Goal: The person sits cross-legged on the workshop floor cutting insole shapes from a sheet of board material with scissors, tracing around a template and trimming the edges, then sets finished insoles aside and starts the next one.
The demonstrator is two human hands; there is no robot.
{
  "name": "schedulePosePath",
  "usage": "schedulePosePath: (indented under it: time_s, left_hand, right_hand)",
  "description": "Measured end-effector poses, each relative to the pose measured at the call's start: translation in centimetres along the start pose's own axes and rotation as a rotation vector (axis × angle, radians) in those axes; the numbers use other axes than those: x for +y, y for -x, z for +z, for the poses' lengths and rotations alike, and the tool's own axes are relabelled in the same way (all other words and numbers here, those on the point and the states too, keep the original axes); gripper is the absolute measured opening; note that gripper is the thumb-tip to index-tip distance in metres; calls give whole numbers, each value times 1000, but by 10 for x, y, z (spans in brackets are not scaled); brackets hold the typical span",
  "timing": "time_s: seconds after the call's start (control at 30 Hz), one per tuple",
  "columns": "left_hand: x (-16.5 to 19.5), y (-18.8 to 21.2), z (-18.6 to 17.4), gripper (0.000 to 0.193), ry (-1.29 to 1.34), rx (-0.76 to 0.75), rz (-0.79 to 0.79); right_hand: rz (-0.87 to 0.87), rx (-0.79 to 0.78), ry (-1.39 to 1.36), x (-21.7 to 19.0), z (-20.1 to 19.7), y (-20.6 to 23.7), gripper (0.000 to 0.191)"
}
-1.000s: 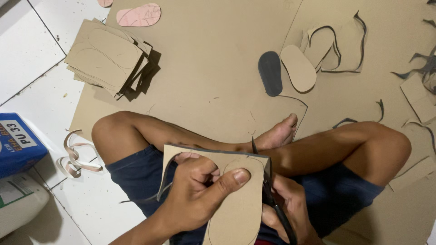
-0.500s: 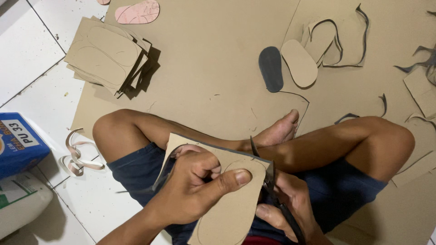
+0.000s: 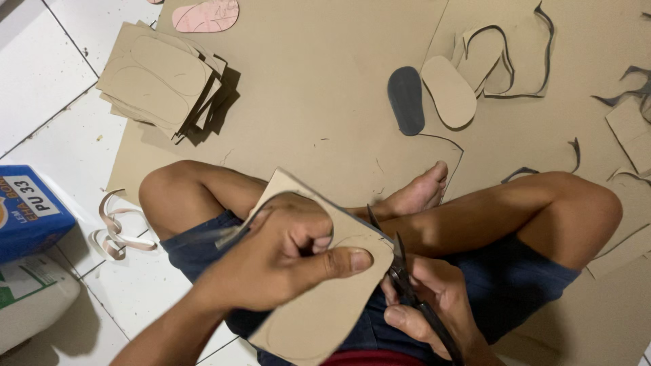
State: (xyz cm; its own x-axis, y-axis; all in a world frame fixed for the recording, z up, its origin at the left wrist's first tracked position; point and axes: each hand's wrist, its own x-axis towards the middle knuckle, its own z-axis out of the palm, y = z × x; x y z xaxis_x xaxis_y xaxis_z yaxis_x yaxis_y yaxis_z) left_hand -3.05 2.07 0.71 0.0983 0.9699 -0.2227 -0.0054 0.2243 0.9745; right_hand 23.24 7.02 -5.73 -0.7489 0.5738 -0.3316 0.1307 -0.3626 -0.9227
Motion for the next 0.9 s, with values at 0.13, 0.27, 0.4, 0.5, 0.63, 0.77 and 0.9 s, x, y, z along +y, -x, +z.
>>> schedulePosePath:
  time_s: [0.13, 0.27, 0.4, 0.5, 0.63, 0.77, 0.9]
  left_hand:
    - [-6, -6, -27, 25, 359, -227, -386]
    - [-45, -13, 5, 29, 475, 381, -177]
    - [-71, -3, 66, 25, 17, 470, 225]
    - [-72, -5, 98, 19, 279, 793, 114]
    - [-57, -9, 99, 14, 690, 884, 77]
    - [-38, 2, 99, 20, 364, 860, 33]
    - [-40, 7, 87, 28, 279, 756, 56]
  right_hand:
    - [70, -34, -86, 12, 2, 2, 48]
    - [2, 68, -5, 22, 1, -2, 52]
    - [-16, 164, -21, 20, -1, -8, 60]
    - [-6, 119, -8, 17, 4, -9, 63]
    - [-177, 116, 53, 18, 9, -28, 76]
    - [-141, -4, -102, 10, 9, -30, 88]
    - [-123, 38, -126, 11, 12, -23, 90]
